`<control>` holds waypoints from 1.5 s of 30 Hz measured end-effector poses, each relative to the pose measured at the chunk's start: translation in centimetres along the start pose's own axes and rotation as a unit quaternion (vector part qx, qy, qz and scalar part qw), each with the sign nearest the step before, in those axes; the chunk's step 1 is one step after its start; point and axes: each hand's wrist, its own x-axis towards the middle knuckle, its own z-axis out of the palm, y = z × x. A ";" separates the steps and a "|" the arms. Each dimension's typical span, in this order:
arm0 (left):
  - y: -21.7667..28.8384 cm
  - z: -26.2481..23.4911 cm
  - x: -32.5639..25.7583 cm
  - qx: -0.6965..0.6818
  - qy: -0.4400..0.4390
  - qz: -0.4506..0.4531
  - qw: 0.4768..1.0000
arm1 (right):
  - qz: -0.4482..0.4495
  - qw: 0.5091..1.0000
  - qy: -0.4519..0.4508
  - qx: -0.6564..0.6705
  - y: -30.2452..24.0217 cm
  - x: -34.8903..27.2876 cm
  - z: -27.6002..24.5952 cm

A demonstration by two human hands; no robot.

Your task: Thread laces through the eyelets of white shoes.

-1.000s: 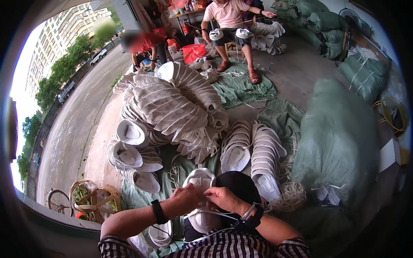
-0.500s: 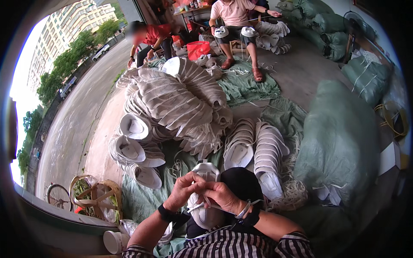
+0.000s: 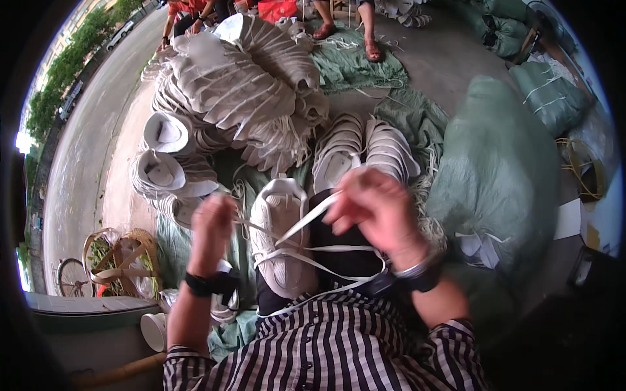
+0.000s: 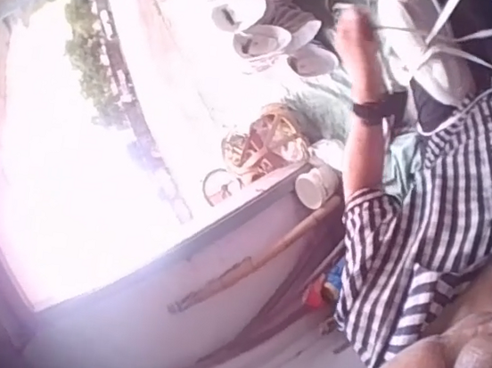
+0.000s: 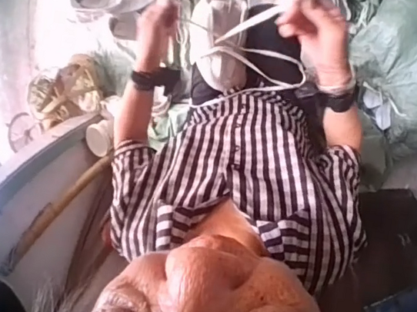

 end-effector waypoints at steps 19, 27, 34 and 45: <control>-0.6 -3.0 -5.3 0.166 -0.004 -0.072 0.984 | 0.044 0.965 0.171 -0.192 0.5 -1.4 -12.6; -2.9 0.1 -6.0 0.601 -0.173 0.165 0.762 | 0.199 0.835 -0.111 -0.501 6.6 0.9 -1.4; -3.8 -0.4 -4.3 0.125 -0.167 -0.054 0.977 | 0.188 0.964 0.081 -0.170 6.4 2.2 -6.4; -6.0 0.5 -4.4 0.129 -0.134 -0.053 0.981 | 0.183 0.963 0.185 -0.065 4.0 1.0 -11.8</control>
